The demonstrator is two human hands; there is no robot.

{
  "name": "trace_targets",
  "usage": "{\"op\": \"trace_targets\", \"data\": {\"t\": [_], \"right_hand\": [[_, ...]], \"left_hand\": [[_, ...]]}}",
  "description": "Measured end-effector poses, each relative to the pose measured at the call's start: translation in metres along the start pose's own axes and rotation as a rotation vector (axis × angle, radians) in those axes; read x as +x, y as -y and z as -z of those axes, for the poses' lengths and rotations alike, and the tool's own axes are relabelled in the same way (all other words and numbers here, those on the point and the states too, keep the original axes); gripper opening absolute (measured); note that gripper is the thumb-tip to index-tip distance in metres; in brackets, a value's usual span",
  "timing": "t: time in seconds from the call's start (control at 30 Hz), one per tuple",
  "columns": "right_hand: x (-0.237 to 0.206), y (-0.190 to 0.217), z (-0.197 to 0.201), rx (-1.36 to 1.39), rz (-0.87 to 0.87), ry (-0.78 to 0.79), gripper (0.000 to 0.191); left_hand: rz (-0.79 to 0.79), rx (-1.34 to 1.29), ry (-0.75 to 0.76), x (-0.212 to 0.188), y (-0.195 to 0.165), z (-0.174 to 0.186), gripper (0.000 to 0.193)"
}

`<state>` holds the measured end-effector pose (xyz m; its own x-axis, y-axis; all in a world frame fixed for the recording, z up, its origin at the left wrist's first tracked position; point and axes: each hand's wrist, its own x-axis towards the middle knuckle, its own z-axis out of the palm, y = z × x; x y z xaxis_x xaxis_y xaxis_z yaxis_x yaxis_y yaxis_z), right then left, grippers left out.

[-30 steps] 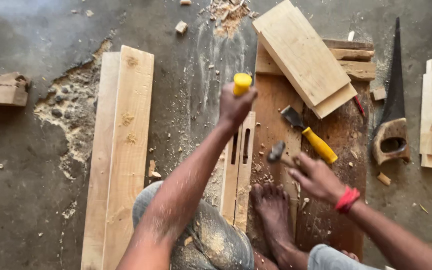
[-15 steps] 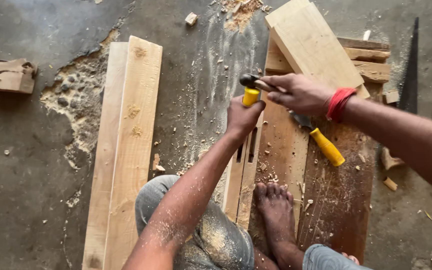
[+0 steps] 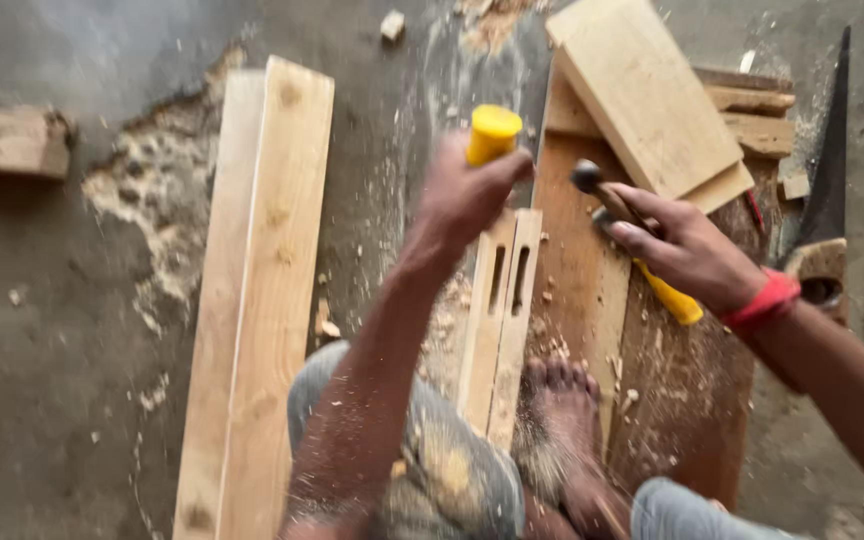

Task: The person sits on the floor and uses a mallet and chisel to cut a rectangular mortise slot into a wooden board, clearing out chips by hand. They then mark the wood with a pencil, pare the slot edges with the chisel, and finally saw a wooden piece with a hand saw.

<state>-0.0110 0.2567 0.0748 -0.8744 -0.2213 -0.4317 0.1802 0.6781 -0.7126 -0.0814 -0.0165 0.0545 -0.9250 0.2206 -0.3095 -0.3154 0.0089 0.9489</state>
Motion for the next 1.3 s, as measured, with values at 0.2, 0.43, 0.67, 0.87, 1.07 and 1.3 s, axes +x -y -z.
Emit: {"op": "trace_targets", "data": {"t": [0.2, 0.43, 0.67, 0.87, 1.07, 1.3], "right_hand": [[-0.061, -0.072, -0.060, -0.095, -0.353, 0.049, 0.058], [-0.097, -0.106, -0.111, -0.214, -0.195, -0.163, 0.044], [-0.097, -0.137, -0.135, -0.287, -0.200, -0.289, 0.036], [-0.088, -0.144, -0.128, -0.160, -0.324, -0.117, 0.036], [-0.098, -0.105, -0.110, -0.106, -0.297, -0.123, 0.031], [-0.122, -0.043, -0.088, -0.185, 0.106, -0.212, 0.027]], "left_hand": [[-0.142, 0.244, -0.259, -0.022, 0.013, 0.043, 0.017], [-0.095, 0.123, -0.254, -0.009, 0.036, 0.036, 0.024], [-0.297, -0.289, 0.111, -0.039, 0.011, 0.025, 0.026], [-0.376, -0.187, 0.172, -0.052, 0.028, -0.006, 0.028], [-0.728, 0.251, 0.739, -0.125, 0.055, 0.004, 0.025], [-0.832, 0.819, 0.932, -0.137, 0.081, 0.025, 0.034]]}}
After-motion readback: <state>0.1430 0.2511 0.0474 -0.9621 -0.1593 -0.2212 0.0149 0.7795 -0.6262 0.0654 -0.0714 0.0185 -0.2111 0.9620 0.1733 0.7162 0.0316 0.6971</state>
